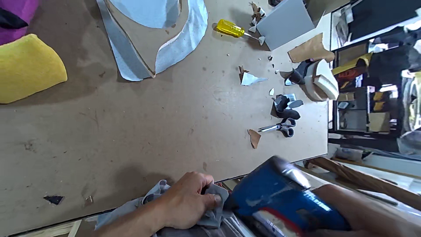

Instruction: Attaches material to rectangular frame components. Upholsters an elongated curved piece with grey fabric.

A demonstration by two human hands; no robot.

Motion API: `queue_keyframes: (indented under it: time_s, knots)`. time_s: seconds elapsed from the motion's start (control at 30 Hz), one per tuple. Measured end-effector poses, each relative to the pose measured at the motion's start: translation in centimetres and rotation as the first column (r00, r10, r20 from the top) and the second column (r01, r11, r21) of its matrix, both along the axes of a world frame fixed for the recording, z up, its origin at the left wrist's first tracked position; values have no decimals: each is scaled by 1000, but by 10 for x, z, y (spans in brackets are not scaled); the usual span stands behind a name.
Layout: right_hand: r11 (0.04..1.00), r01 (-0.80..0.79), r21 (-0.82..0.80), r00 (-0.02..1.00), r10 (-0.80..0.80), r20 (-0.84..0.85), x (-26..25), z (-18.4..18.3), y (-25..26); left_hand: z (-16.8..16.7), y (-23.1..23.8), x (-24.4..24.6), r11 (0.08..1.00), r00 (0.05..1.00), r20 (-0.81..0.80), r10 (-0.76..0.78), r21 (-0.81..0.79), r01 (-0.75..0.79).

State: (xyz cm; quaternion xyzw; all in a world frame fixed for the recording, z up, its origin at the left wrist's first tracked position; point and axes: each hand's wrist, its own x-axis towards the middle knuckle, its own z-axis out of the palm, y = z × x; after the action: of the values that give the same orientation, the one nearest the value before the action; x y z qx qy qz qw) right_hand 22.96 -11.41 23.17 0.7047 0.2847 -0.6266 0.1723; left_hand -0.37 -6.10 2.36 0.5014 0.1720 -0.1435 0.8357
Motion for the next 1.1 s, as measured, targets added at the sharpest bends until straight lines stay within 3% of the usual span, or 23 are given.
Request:
queue_keyframes:
  time_s: [0.1,0.17,0.27,0.33,0.4,0.47,0.53,0.6,0.63,0.7,0.77,0.83,0.9,1.0,1.1]
  knots:
    - [930,229,286,959,-266,98,25,6,-19,0,4,-6,985,985,69,157,-81,-152]
    - [867,244,434,911,-358,203,32,-9,-31,4,9,-11,966,954,158,254,-100,-240]
    - [839,-81,537,854,-219,472,28,-58,-49,9,20,-21,926,892,253,374,-160,-343]
    - [705,-343,621,764,-176,621,15,-106,-59,12,29,-26,881,845,276,458,-271,-389]
    - [606,-450,656,716,-194,670,10,-150,-64,15,36,-27,827,801,268,535,-363,-430]
    - [544,-458,703,728,-224,648,-2,-171,-63,20,41,-26,777,758,249,603,-394,-490]
    - [430,-357,829,842,-237,485,-27,-159,-57,25,43,-20,730,705,241,666,-401,-553]
    - [322,29,946,983,-183,33,-61,-132,-45,31,40,-13,719,669,280,688,-385,-578]
    - [258,228,939,969,-159,-191,-78,-126,-38,34,39,-9,727,656,322,683,-384,-569]
    - [129,413,902,905,-170,-390,-101,-127,-30,43,36,-5,759,633,419,651,-341,-554]
    - [52,372,927,909,-223,-352,-104,-125,-29,55,34,-9,747,606,514,607,-109,-655]
    - [50,246,968,936,-272,-223,-103,-117,-32,71,34,-16,553,587,612,530,276,-786]
    - [43,121,992,948,-301,-103,-105,-110,-36,84,36,-18,338,606,665,437,503,-796]
    - [6,82,997,952,-295,-77,-109,-103,-39,97,30,-8,243,586,706,399,534,-809]
    - [-24,96,995,967,-236,-99,-110,-95,-37,105,26,-3,292,537,735,413,452,-843]
